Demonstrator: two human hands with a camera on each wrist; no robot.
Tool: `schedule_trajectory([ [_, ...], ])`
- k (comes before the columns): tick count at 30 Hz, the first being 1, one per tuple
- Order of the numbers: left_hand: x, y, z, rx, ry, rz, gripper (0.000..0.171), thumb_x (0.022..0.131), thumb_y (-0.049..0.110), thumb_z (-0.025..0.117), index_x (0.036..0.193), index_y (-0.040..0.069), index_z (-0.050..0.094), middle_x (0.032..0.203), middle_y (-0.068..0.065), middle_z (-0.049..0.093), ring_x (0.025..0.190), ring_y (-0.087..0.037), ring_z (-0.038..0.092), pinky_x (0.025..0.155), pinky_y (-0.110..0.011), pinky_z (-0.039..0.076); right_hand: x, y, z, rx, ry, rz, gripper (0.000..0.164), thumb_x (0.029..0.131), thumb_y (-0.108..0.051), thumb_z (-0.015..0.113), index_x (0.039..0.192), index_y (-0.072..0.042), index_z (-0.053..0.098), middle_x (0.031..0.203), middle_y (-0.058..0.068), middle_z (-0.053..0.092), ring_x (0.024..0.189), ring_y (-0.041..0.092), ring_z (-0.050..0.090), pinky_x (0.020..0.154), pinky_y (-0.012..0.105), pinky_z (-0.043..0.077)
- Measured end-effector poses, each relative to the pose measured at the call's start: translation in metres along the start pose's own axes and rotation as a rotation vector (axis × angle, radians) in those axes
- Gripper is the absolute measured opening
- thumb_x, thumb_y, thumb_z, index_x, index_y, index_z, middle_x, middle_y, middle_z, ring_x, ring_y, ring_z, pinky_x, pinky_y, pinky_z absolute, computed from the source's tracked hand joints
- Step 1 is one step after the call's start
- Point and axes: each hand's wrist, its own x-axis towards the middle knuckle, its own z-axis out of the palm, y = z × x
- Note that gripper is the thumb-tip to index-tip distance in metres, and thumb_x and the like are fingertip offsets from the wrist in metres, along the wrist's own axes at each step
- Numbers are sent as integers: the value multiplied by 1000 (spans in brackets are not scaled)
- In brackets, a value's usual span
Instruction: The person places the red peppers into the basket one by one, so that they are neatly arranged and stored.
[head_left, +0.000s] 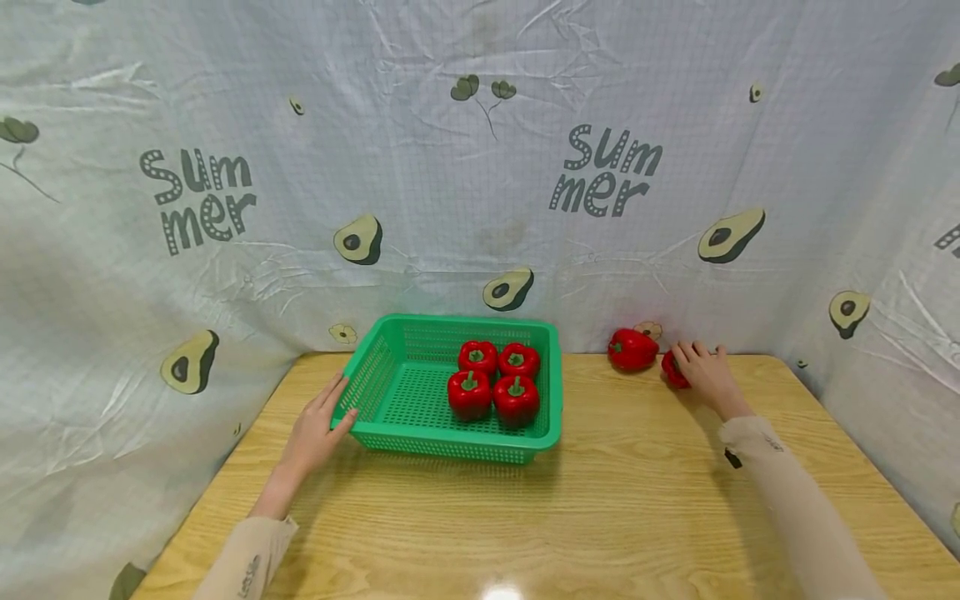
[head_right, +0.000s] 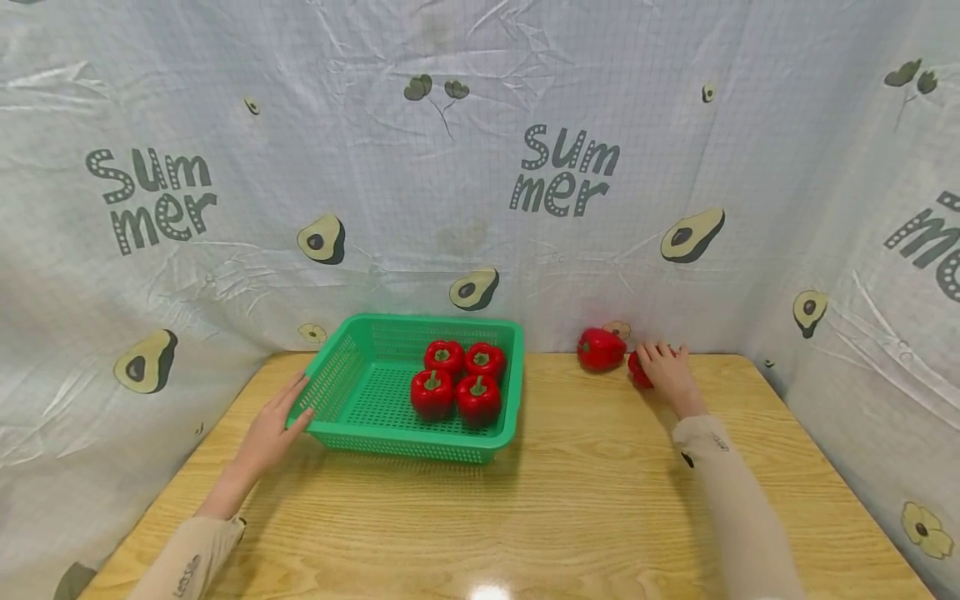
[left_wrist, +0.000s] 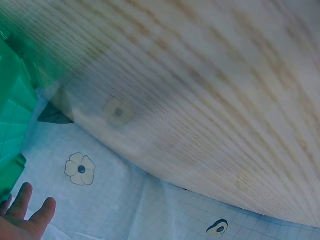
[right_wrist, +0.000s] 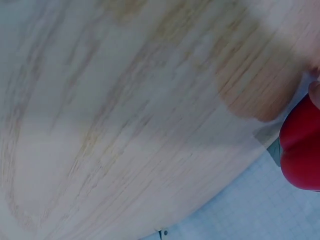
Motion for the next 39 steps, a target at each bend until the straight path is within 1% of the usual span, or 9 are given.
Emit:
schedule_trajectory([
  [3, 0, 0, 0, -3, 0, 0, 55, 89, 22, 51, 135, -4, 34, 140, -25, 32, 120, -46, 38, 95, -58, 34, -2, 0, -2, 13, 17, -3, 63, 71, -33, 72, 116, 3, 47, 109, 19, 49, 98, 37, 45, 72, 61, 38],
  [8, -1, -1, 1, -1, -1, -1, 56, 89, 23, 50, 135, -4, 34, 140, -25, 31, 120, -46, 37, 95, -58, 34, -2, -3, -7, 33, 41, -21, 71, 66, -38, 75, 118, 2, 48, 109, 20, 50, 98, 37, 45, 72, 62, 37],
  [15, -3, 0, 1, -7, -3, -13, 55, 89, 23, 50, 135, -4, 34, 140, -25, 32, 121, -46, 37, 94, -58, 34, -2, -10, -11, 53, 151, -82, 73, 60, -38, 78, 115, 1, 51, 104, 19, 51, 90, 38, 46, 68, 60, 36],
  [21, -2, -2, 1, -6, -1, 0, 55, 90, 24, 49, 135, -4, 34, 140, -25, 32, 120, -46, 37, 94, -59, 34, -2, -17, -16, 42, 202, -129, 74, 57, -38, 79, 117, -5, 51, 103, 17, 52, 87, 37, 46, 68, 58, 37],
  [27, 0, -3, 0, 12, -4, 29, 55, 90, 25, 49, 134, -5, 35, 139, -25, 32, 120, -46, 38, 95, -58, 34, 1, -27, -25, 13, 208, -158, 80, 56, -43, 79, 121, -8, 48, 106, 19, 52, 88, 37, 47, 70, 56, 38],
  [33, 1, 1, -7, 89, -59, 41, 57, 89, 28, 50, 133, -5, 36, 139, -25, 33, 120, -44, 39, 96, -57, 32, 5, -40, -38, 34, 213, -184, 79, 57, -43, 77, 123, -10, 48, 108, 18, 51, 89, 35, 45, 68, 53, 38],
  [35, 3, 4, -10, 118, -75, 45, 57, 88, 27, 52, 132, -6, 37, 138, -25, 34, 119, -44, 40, 95, -58, 33, 8, -46, -44, 55, 226, -194, 75, 64, -50, 72, 123, -10, 48, 109, 18, 51, 90, 35, 44, 67, 52, 37],
  [37, 5, 7, -13, 147, -87, 45, 57, 86, 25, 54, 131, -7, 38, 137, -26, 35, 117, -45, 42, 94, -58, 34, 12, -52, -50, 83, 250, -206, 71, 74, -61, 56, 123, -10, 47, 111, 19, 50, 90, 35, 44, 68, 52, 37],
  [39, 6, 9, -14, 167, -96, 37, 57, 85, 24, 55, 130, -7, 39, 137, -26, 36, 116, -45, 44, 93, -58, 36, 16, -58, -57, 118, 273, -216, 72, 79, -65, 36, 123, -10, 47, 113, 19, 50, 90, 36, 45, 68, 53, 36],
])
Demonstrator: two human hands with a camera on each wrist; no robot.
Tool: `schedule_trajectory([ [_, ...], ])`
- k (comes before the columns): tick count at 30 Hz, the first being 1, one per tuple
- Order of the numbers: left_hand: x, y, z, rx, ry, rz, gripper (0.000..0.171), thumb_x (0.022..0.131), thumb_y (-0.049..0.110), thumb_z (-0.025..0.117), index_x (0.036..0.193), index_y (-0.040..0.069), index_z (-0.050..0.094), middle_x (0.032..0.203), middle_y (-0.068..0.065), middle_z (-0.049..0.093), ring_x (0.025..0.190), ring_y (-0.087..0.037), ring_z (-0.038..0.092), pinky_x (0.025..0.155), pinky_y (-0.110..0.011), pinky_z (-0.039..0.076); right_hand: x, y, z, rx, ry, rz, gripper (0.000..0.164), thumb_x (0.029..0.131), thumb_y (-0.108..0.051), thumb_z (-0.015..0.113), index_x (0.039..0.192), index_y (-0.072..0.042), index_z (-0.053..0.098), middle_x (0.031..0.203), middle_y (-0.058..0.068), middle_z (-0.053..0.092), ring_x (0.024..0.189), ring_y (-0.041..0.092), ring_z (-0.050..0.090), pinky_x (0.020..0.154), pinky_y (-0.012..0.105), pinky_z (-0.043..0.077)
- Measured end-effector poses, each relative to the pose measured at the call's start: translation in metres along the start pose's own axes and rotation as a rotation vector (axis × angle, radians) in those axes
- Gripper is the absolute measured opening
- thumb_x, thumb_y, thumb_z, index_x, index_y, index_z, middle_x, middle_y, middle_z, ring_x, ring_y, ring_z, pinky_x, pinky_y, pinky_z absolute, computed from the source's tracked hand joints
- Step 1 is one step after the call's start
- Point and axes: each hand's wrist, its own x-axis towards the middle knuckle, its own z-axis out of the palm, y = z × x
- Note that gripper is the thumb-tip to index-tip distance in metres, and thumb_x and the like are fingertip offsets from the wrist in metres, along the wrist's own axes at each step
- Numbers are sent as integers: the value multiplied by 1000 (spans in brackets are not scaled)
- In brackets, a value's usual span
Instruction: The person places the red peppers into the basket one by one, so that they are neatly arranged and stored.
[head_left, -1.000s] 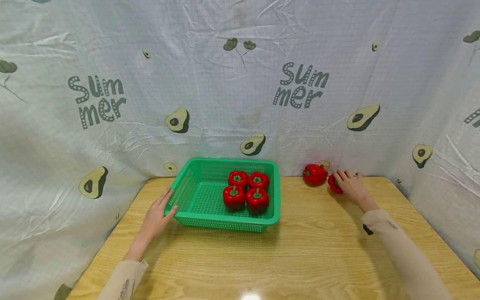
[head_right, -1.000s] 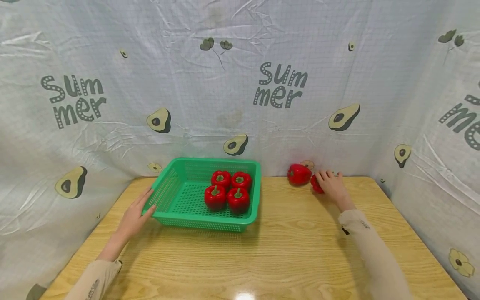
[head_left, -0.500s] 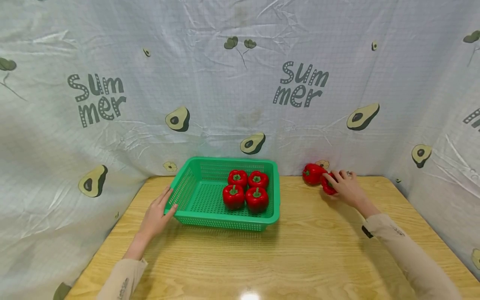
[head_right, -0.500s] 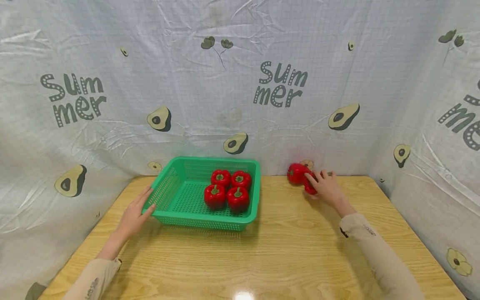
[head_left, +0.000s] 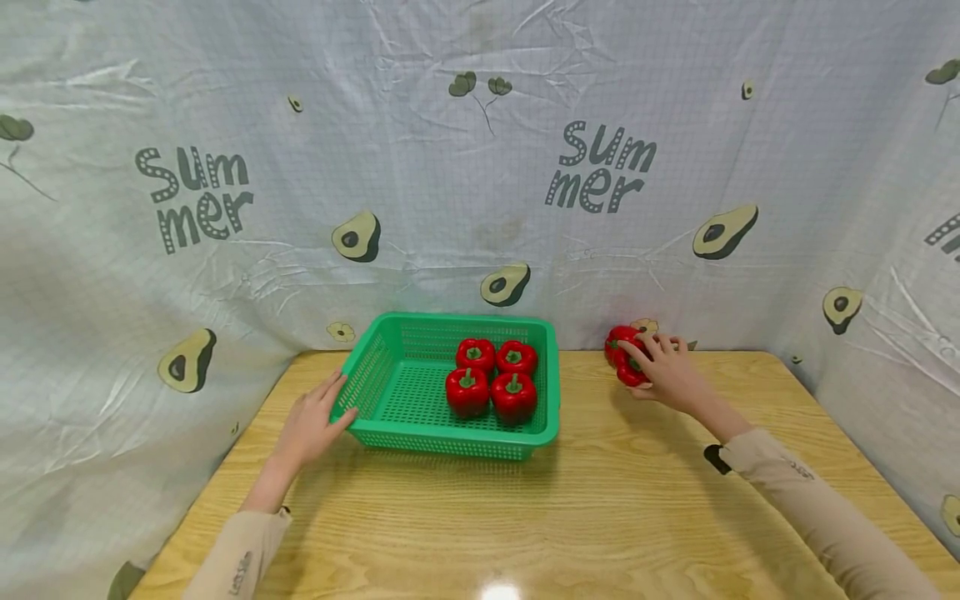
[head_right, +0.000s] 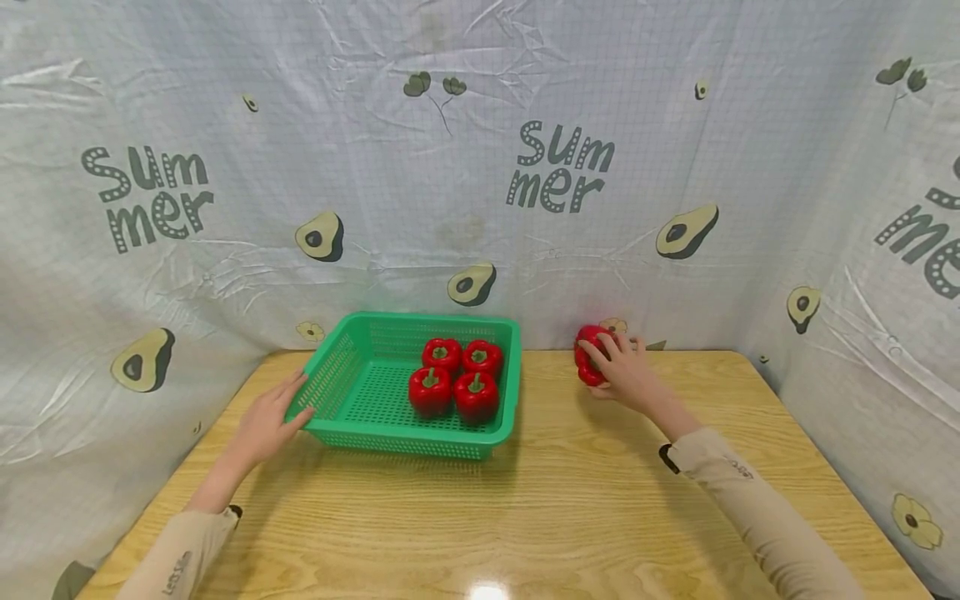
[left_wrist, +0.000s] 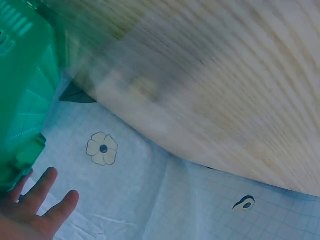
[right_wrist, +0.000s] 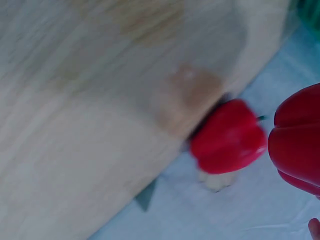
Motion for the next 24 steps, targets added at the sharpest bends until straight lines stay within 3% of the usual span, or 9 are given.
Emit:
schedule_trajectory([
  [2, 1, 2, 0, 5, -6, -18, 58, 85, 24, 55, 130, -7, 38, 137, -26, 36, 114, -45, 45, 92, -57, 37, 7, -5, -5, 37, 23, -5, 75, 79, -66, 23, 122, -10, 48, 112, 20, 50, 93, 38, 45, 70, 54, 37],
  [5, 1, 3, 2, 1, -8, -47, 58, 87, 26, 53, 132, -7, 36, 138, -26, 34, 113, -46, 45, 92, -55, 38, 18, -13, -12, 86, 41, -9, 67, 77, -60, 50, 121, -9, 49, 112, 19, 50, 96, 39, 44, 72, 54, 35],
  [7, 0, 3, 4, -4, -2, -58, 58, 88, 27, 51, 133, -6, 35, 139, -25, 32, 113, -47, 45, 91, -55, 39, 26, -17, -15, 105, 53, -14, 68, 69, -52, 65, 120, -10, 50, 109, 18, 50, 96, 37, 43, 74, 53, 34],
  [9, -1, 2, 7, -7, 10, -58, 59, 88, 29, 51, 133, -6, 35, 140, -25, 32, 113, -47, 45, 90, -55, 39, 33, -21, -19, 115, 73, -23, 71, 61, -43, 71, 119, -10, 50, 107, 17, 51, 92, 35, 44, 75, 53, 33],
  [16, -1, -1, 12, -6, 62, -31, 59, 88, 30, 51, 132, -7, 36, 138, -25, 34, 110, -46, 48, 85, -55, 42, 55, -36, -36, 130, 97, -46, 69, 61, -45, 68, 120, -12, 51, 104, 14, 52, 88, 31, 45, 68, 48, 35],
  [24, -1, 0, 12, -12, 55, -47, 58, 87, 26, 53, 132, -7, 36, 139, -25, 34, 114, -45, 45, 88, -55, 41, 78, -56, -48, 180, 91, -63, 69, 63, -41, 66, 123, -12, 48, 105, 14, 52, 88, 30, 45, 73, 50, 38],
])
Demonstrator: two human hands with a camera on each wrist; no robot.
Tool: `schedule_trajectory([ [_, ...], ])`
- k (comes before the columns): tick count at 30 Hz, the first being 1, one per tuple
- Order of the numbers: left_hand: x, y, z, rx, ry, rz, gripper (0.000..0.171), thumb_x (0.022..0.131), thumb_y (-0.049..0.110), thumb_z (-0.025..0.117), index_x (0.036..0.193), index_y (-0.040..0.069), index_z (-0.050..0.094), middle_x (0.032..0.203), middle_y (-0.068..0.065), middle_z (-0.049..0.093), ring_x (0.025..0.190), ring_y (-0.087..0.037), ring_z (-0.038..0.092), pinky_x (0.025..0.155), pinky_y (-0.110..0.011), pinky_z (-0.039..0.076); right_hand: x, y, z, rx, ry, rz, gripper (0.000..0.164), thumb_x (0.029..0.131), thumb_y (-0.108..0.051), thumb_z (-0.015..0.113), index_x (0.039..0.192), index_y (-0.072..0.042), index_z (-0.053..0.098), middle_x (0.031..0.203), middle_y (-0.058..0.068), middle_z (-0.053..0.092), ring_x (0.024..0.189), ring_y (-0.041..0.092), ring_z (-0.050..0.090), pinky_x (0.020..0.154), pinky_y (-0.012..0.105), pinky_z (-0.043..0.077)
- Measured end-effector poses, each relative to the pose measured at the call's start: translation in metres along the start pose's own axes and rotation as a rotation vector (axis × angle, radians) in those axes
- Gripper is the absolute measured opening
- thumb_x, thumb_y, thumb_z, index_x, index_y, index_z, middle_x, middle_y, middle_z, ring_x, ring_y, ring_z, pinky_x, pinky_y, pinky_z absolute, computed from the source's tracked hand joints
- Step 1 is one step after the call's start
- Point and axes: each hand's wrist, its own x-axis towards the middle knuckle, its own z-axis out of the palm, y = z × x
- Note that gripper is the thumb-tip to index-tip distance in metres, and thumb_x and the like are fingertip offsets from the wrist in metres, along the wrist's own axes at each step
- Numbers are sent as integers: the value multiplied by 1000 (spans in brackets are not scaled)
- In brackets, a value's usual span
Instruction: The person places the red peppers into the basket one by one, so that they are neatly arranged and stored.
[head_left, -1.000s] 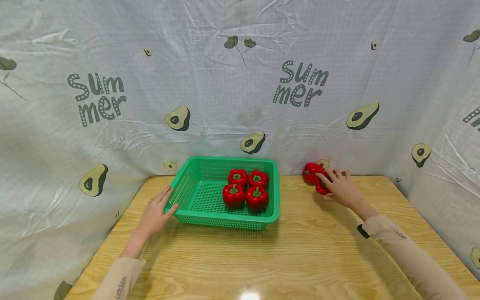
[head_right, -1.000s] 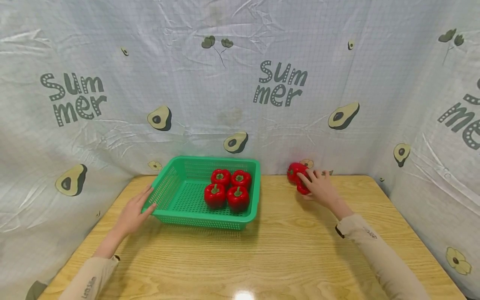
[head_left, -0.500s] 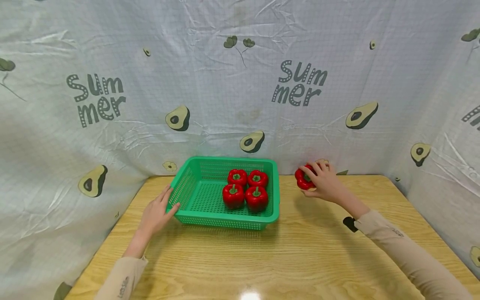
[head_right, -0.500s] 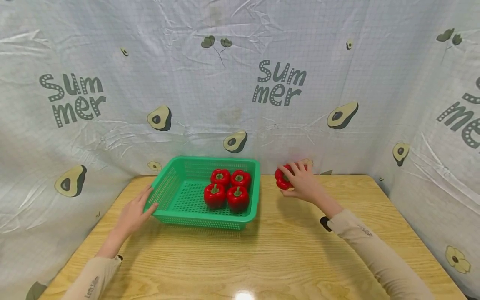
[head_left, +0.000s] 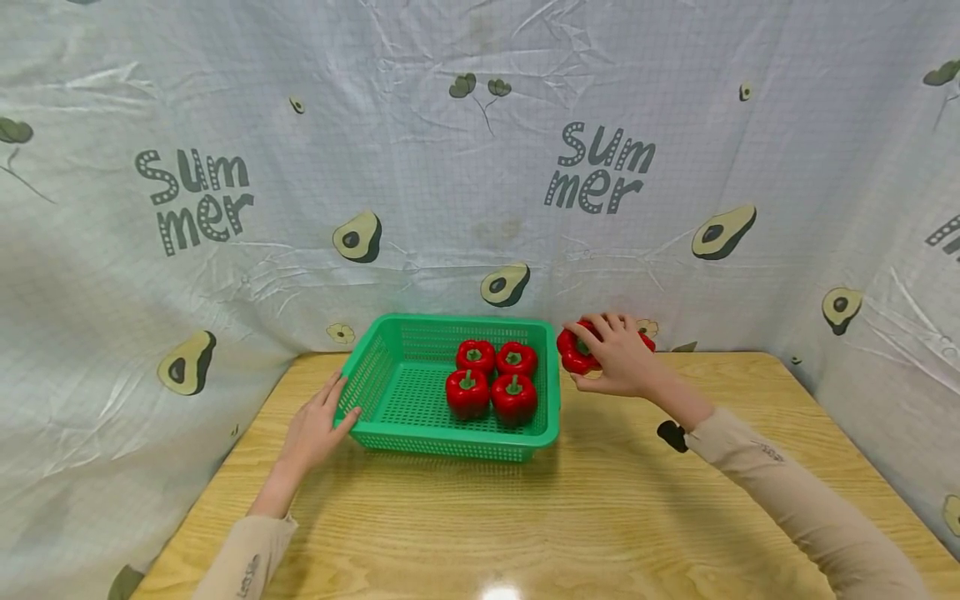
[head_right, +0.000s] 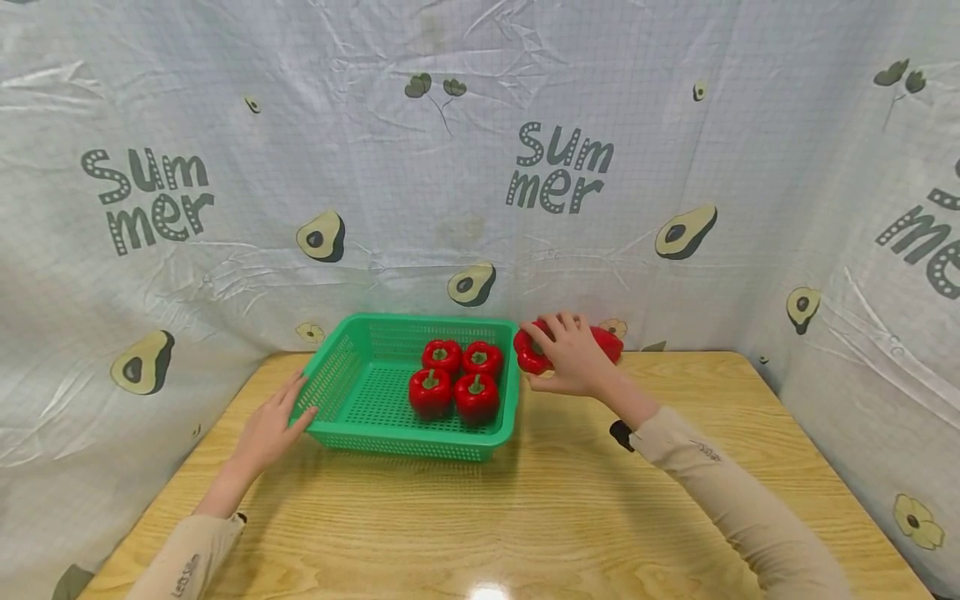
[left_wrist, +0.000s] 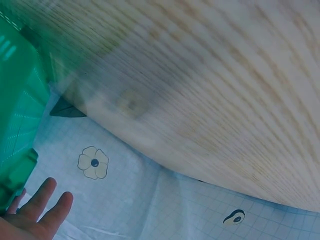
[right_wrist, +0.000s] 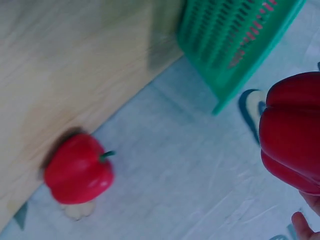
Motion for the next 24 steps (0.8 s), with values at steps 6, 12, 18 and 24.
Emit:
schedule_trajectory([
  [6, 0, 1, 0, -7, 6, 7, 58, 87, 25, 53, 132, -7, 36, 139, -25, 33, 114, -46, 46, 88, -55, 41, 23, -18, -1, 41, -34, 1, 65, 70, -43, 60, 126, -13, 47, 107, 14, 51, 89, 28, 44, 74, 48, 39],
  [12, -2, 0, 1, -12, 20, 6, 57, 86, 24, 54, 131, -7, 37, 138, -26, 35, 113, -46, 46, 88, -55, 41, 54, -35, 3, 46, -54, -8, 64, 75, -47, 57, 128, -13, 45, 109, 13, 50, 91, 28, 44, 74, 46, 38],
  [18, -1, -1, 1, -9, 18, 8, 58, 86, 25, 54, 131, -7, 36, 138, -26, 35, 113, -46, 46, 89, -55, 41, 83, -52, 11, 70, -92, 7, 65, 78, -49, 54, 130, -14, 41, 115, 12, 48, 95, 27, 43, 79, 45, 37],
  [24, -1, 1, 2, -20, 20, 8, 57, 86, 23, 54, 132, -7, 36, 137, -26, 35, 114, -46, 45, 89, -55, 40, 107, -66, 27, 71, -135, 31, 73, 78, -54, 55, 134, -10, 35, 121, 12, 47, 102, 28, 43, 79, 43, 38],
])
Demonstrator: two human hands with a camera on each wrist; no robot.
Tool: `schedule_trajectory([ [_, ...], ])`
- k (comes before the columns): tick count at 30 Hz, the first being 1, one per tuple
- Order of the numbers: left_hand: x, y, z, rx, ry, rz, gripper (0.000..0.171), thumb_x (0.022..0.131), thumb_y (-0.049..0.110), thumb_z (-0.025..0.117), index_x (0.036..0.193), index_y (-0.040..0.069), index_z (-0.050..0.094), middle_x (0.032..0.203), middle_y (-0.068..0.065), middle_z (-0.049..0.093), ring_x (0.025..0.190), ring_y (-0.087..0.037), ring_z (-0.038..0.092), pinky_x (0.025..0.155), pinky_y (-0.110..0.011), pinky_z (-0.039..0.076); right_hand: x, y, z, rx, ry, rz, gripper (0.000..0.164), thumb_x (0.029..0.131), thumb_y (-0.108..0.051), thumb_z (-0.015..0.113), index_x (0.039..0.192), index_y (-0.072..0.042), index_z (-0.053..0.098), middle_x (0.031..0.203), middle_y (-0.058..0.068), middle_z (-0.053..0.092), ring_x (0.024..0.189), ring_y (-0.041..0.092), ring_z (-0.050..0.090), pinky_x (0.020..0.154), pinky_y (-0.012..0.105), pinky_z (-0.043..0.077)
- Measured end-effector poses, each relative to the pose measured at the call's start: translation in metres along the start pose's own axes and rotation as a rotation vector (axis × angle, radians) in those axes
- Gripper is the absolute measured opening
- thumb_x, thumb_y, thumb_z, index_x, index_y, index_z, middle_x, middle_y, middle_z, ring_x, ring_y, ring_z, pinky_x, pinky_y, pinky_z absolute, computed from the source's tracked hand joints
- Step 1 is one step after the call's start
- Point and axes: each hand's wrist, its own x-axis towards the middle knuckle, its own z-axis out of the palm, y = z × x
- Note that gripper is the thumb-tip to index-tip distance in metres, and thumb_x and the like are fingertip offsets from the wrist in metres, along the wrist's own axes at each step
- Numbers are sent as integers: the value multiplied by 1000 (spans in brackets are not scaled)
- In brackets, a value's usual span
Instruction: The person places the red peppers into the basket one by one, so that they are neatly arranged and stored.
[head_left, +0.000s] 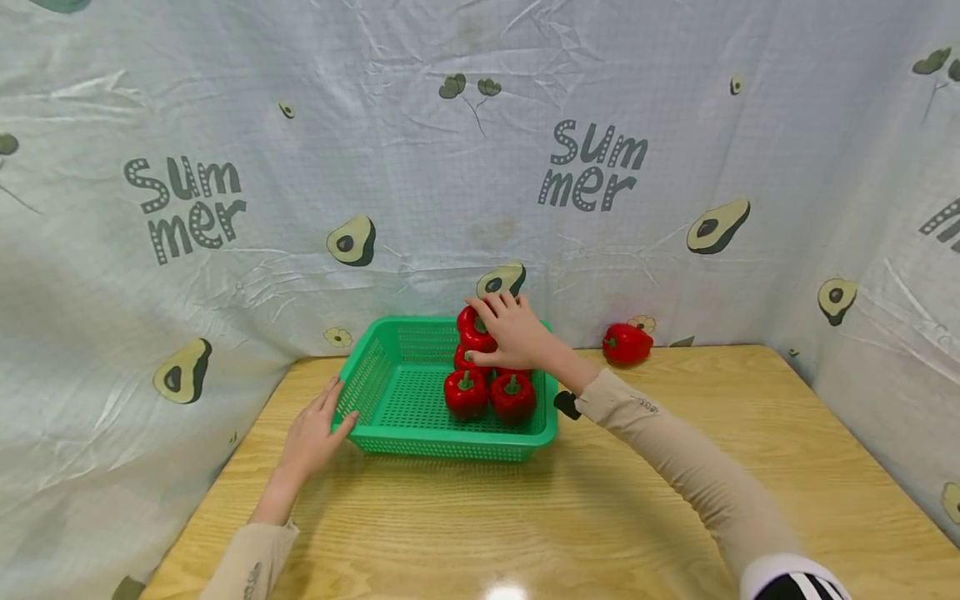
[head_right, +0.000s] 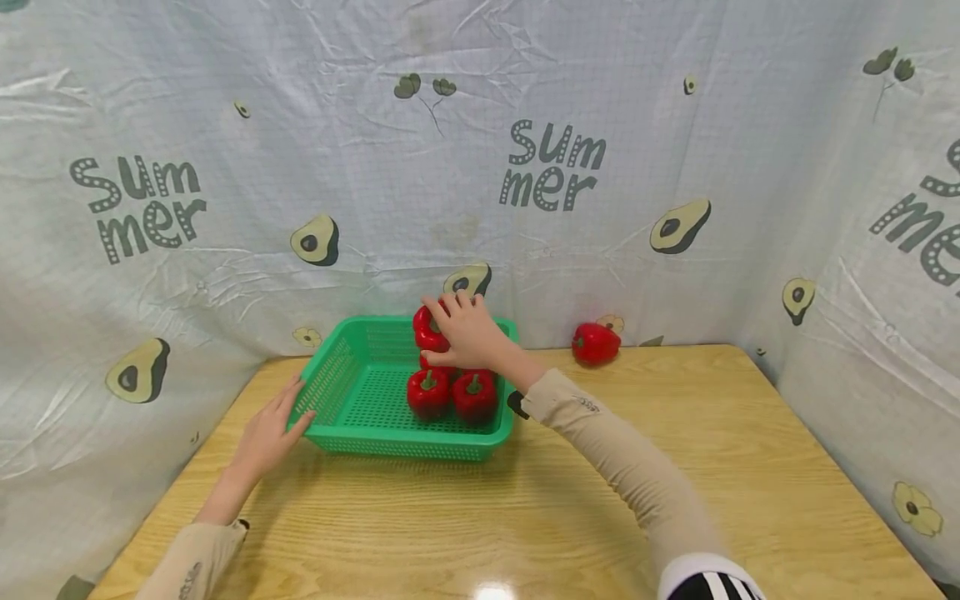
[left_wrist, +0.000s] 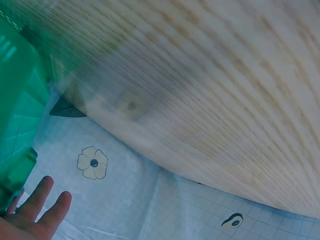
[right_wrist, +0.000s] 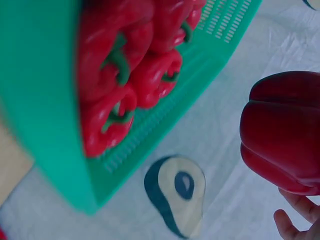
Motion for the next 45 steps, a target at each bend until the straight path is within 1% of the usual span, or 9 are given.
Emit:
schedule_trajectory([
  [8, 1, 0, 0, -34, -8, -17, 57, 87, 23, 52, 133, -6, 34, 139, -25, 32, 117, -44, 43, 92, -54, 39, 25, -15, 29, -43, 7, 36, 71, 79, -55, 54, 131, -10, 39, 119, 10, 49, 100, 30, 43, 80, 43, 39],
  [15, 0, 0, 0, -34, -22, -30, 57, 87, 22, 53, 133, -6, 34, 140, -25, 32, 116, -44, 44, 90, -55, 41, 39, -27, 57, -63, -58, 101, 71, 82, -58, 49, 132, -10, 36, 117, 14, 47, 96, 31, 43, 74, 40, 38],
  [23, -1, 0, 0, -40, -21, -36, 57, 88, 23, 52, 133, -6, 34, 139, -25, 33, 116, -44, 44, 91, -54, 40, 49, -41, 82, 6, -139, 150, 72, 84, -58, 45, 135, -10, 31, 120, 15, 45, 93, 30, 39, 73, 37, 35],
  [27, -1, 1, -1, -42, -30, -41, 57, 88, 22, 52, 134, -6, 33, 141, -24, 31, 117, -44, 43, 92, -54, 39, 52, -47, 93, 107, -205, 178, 70, 85, -54, 46, 136, -10, 29, 121, 15, 43, 95, 29, 37, 71, 36, 30],
  [30, -1, 2, -2, -44, -32, -45, 57, 88, 22, 51, 134, -6, 33, 141, -24, 31, 117, -44, 43, 92, -54, 39, 54, -50, 98, 165, -238, 201, 69, 84, -52, 48, 136, -10, 29, 122, 15, 42, 98, 30, 38, 73, 37, 30],
  [33, -1, 2, -2, -47, -32, -46, 57, 88, 23, 51, 134, -6, 33, 141, -24, 31, 117, -44, 43, 93, -54, 39, 54, -52, 104, 165, -268, 224, 69, 84, -53, 48, 136, -11, 29, 123, 14, 41, 101, 29, 38, 76, 37, 30],
  [36, -1, 2, -2, -45, -33, -46, 57, 88, 24, 51, 134, -6, 33, 141, -24, 31, 117, -44, 43, 93, -54, 39, 56, -52, 108, 154, -295, 230, 68, 84, -54, 46, 137, -15, 28, 123, 14, 41, 101, 28, 38, 76, 37, 30],
  [40, -1, 1, -2, -44, -32, -49, 57, 88, 24, 51, 134, -5, 33, 141, -24, 32, 117, -44, 44, 92, -54, 40, 58, -50, 113, 178, -361, 210, 62, 85, -53, 42, 138, -26, 27, 126, 14, 37, 101, 29, 36, 77, 38, 28],
  [45, 0, 1, -3, -47, -27, -48, 57, 88, 24, 51, 134, -5, 34, 140, -24, 33, 116, -43, 44, 91, -54, 40, 61, -50, 120, 196, -446, 181, 47, 87, -49, 40, 133, -38, 35, 130, 14, 33, 111, 30, 35, 89, 45, 29],
])
